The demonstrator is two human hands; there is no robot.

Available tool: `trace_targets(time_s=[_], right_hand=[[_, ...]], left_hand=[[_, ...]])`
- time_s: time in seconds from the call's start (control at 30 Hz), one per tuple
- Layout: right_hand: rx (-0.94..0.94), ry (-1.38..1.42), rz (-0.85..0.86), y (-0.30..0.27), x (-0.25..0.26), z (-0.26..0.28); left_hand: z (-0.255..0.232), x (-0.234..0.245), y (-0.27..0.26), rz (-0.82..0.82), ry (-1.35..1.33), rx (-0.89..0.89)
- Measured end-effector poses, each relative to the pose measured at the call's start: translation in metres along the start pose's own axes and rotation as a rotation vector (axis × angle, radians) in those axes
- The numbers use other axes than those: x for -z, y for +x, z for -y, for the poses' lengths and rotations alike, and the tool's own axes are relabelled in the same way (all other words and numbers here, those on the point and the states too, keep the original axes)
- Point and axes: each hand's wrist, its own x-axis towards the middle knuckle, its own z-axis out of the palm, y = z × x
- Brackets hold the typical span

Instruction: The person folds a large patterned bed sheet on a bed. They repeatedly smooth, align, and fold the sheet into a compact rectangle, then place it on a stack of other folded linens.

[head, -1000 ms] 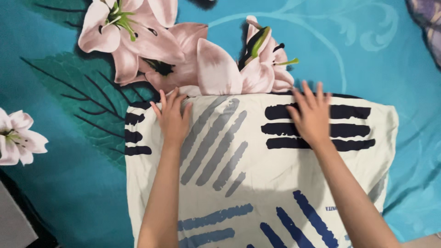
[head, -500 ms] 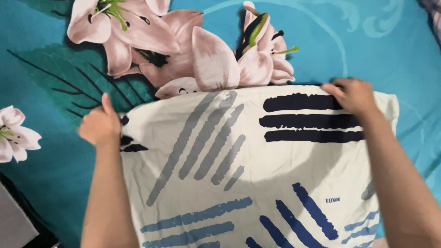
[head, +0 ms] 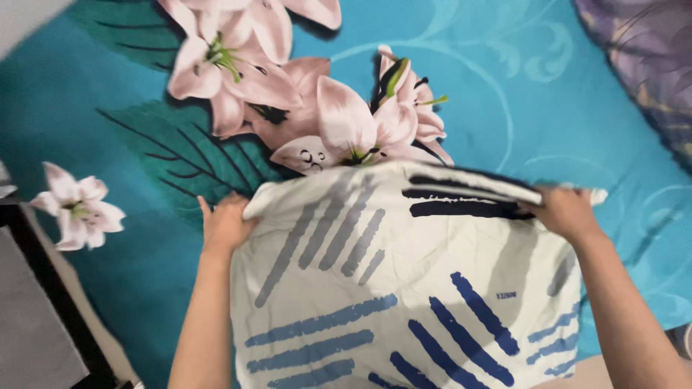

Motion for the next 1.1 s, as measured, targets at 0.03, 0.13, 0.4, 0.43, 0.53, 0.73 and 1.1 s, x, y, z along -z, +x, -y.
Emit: trace_targets(time_s=[0.03,0.13,0.4,0.43,0.53,0.73,1.1], right_hand=[[-0.023,0.05,0.035,-0.019,0.011,0.001],[-0.052,0.147,0.066,-0.074,0.051,-0.007],[0.074,0.157,-0.058,-0.134,0.185,0.013],[0.112,0.142,-0.133,-0.133,0.205,0.017],[0.159,0.077,-0.307,-0.126,0.271,0.028],[0.228,-0.038,-0.747,-0.151,0.398,0.053],[0.444,0.069,-0.955,-0.223,0.345,0.066]], left_hand=[[0.006,0.011,-0.019,0.054,-0.01,0.002],[0.013,0.046,-0.073,0.057,-0.065,-0.021],[0.006,0.158,-0.161,-0.209,-0.196,0.079],[0.004,0.179,-0.165,-0.21,-0.222,0.124],[-0.003,0.246,-0.174,-0.403,-0.167,0.102],[-0.014,0.357,-0.21,-0.76,-0.258,0.17],[0.02,0.272,-0.281,-0.966,-0.221,-0.152]])
